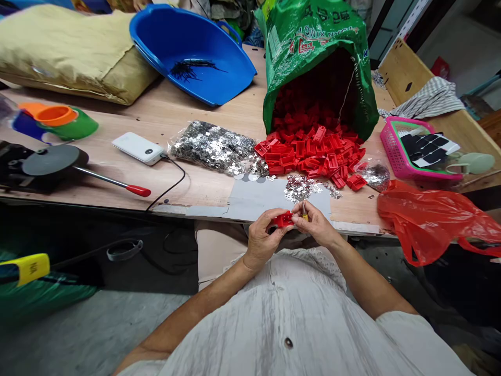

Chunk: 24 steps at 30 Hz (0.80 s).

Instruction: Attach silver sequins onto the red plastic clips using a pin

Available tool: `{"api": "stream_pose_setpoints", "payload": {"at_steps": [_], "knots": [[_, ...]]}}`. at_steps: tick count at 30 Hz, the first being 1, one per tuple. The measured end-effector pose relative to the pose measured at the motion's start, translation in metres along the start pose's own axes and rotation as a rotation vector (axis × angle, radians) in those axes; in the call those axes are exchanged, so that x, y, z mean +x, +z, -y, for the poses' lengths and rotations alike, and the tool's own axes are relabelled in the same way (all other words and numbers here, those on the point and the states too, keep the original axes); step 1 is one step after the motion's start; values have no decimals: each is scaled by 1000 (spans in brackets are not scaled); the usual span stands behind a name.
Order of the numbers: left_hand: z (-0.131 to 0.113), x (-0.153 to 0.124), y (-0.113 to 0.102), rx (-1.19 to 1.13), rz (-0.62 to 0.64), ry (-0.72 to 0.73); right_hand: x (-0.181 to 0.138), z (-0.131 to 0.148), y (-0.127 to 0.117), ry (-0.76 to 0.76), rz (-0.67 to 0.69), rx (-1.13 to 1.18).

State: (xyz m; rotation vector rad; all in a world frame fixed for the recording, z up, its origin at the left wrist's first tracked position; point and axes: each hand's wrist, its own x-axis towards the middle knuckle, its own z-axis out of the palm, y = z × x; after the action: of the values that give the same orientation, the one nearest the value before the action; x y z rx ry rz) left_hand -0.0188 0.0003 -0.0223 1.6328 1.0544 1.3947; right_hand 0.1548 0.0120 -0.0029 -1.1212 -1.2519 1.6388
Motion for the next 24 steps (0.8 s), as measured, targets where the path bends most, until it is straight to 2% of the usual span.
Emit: {"api": "stream_pose_setpoints", "payload": {"at_steps": [4, 11, 14, 24], "knots": [[0, 0, 0, 2, -13, 27, 1, -1, -2, -4, 10, 19], [1, 1, 1, 100, 3, 207, 1, -1, -4, -101, -117, -376], [1, 0, 1, 137, 8, 246, 1, 0, -1, -116, -156, -475], [-4, 2, 2, 159, -10, 188, 3, -7, 11, -64, -304, -345]]}}
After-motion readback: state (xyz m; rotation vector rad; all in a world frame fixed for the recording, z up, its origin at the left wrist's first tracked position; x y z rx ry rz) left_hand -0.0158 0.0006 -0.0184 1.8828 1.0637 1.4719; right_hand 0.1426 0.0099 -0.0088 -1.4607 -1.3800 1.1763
